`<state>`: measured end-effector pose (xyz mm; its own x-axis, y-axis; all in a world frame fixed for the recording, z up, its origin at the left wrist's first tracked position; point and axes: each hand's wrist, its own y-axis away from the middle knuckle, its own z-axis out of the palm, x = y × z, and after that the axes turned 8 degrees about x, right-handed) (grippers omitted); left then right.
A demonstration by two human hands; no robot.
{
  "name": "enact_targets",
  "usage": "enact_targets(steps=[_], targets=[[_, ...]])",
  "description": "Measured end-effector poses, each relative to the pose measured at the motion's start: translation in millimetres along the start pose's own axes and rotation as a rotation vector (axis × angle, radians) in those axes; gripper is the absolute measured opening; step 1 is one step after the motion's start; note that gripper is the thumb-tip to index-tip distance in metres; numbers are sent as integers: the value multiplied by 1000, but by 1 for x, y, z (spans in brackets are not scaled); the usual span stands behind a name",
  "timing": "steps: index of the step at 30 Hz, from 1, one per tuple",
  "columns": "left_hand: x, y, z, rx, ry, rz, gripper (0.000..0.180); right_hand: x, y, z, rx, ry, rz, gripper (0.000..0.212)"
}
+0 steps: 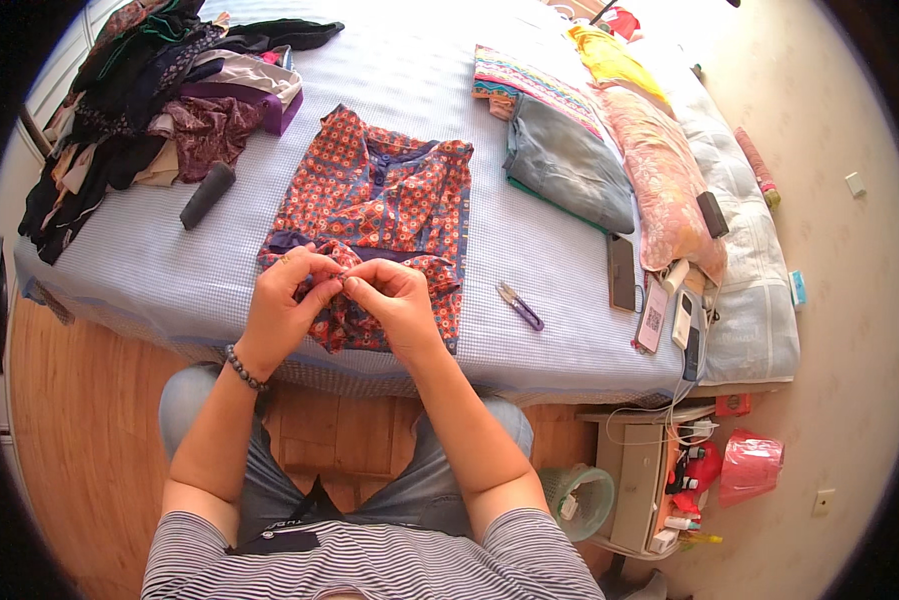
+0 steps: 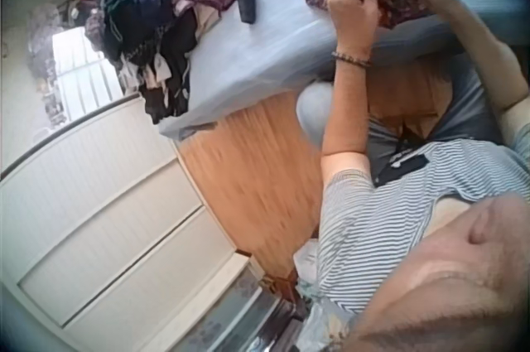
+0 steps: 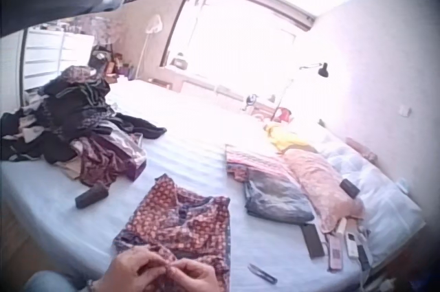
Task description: The person folds a patterned orange and blue shirt on a bed, then folds a purple patterned cloth. They use a small knife to cut a loose thread from the purple cloth before placing it aside.
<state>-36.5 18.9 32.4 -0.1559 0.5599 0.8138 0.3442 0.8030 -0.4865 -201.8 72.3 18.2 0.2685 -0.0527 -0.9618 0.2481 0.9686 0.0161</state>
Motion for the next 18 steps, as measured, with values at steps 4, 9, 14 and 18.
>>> enact_targets(steps=[4,9,14,18], targets=[[1,2,-3,-25,4,-39,10,3,1,5,34,-160,56,7],[-9,2,4,78,98,78,8,4,2,8,37,-413,134,8],[-5,4,1,11,201,-198,8,4,-1,1,-73,-622,144,15],[-7,4,5,36,203,-70,12,-3,-2,-1,-144,-680,117,11]])
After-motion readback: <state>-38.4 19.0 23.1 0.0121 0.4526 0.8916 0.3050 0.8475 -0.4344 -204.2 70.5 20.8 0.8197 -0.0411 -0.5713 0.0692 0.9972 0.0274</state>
